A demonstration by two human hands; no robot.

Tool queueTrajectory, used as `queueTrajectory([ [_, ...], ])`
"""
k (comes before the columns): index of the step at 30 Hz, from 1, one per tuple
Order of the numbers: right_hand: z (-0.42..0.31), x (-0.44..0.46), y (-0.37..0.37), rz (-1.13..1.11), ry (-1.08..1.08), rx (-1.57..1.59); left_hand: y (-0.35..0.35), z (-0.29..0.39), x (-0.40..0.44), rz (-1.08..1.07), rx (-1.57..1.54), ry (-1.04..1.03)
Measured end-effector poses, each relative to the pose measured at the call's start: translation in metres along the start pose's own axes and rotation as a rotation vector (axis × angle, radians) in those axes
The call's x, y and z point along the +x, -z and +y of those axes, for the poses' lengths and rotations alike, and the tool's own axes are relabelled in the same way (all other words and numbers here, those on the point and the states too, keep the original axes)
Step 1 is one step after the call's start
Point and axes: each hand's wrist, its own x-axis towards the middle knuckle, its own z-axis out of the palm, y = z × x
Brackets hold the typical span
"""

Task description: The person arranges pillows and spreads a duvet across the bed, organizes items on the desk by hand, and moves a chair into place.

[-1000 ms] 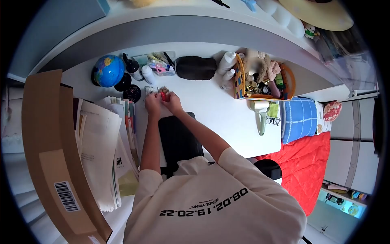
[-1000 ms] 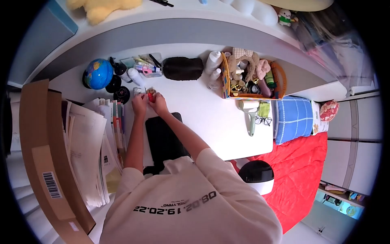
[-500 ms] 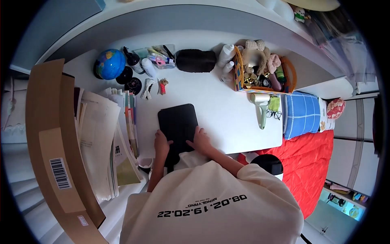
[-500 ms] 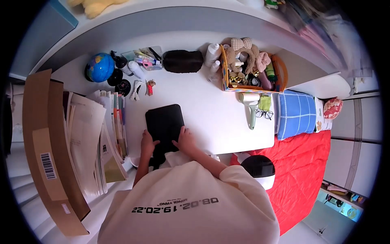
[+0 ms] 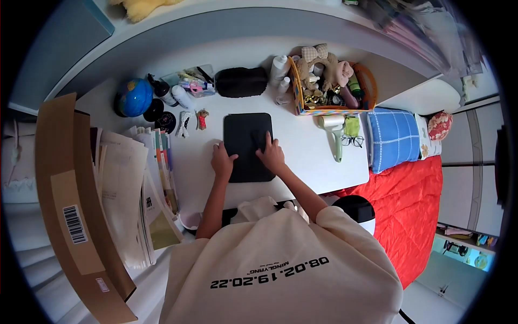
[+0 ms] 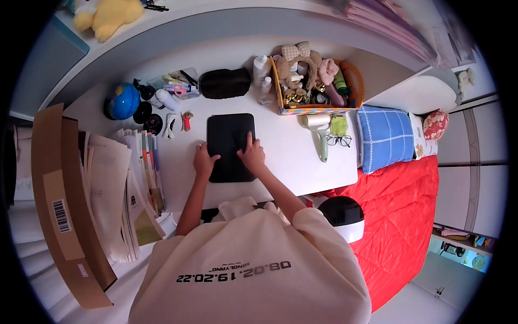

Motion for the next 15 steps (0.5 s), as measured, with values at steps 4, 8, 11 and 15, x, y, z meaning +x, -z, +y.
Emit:
queueTrajectory([
  [4, -0.006, 0.034, 0.005, -0.011, 0.04, -0.01, -0.001, 0.002, 0.021, 0.043, 0.064, 0.043],
  [8, -0.01, 0.058, 0.005, -0.031, 0.06, -0.065, 0.001, 0.008, 0.035, 0.047, 0.09, 0.053],
  [11, -0.015, 0.062, 0.008, 0.001, 0.098, -0.109, 0.002, 0.007, 0.032, 0.085, 0.102, 0.02],
  [15, -0.025, 0.051, 0.008, -0.085, 0.133, -0.186, -0.004, -0.019, 0.014, 0.256, -0.003, -0.238],
])
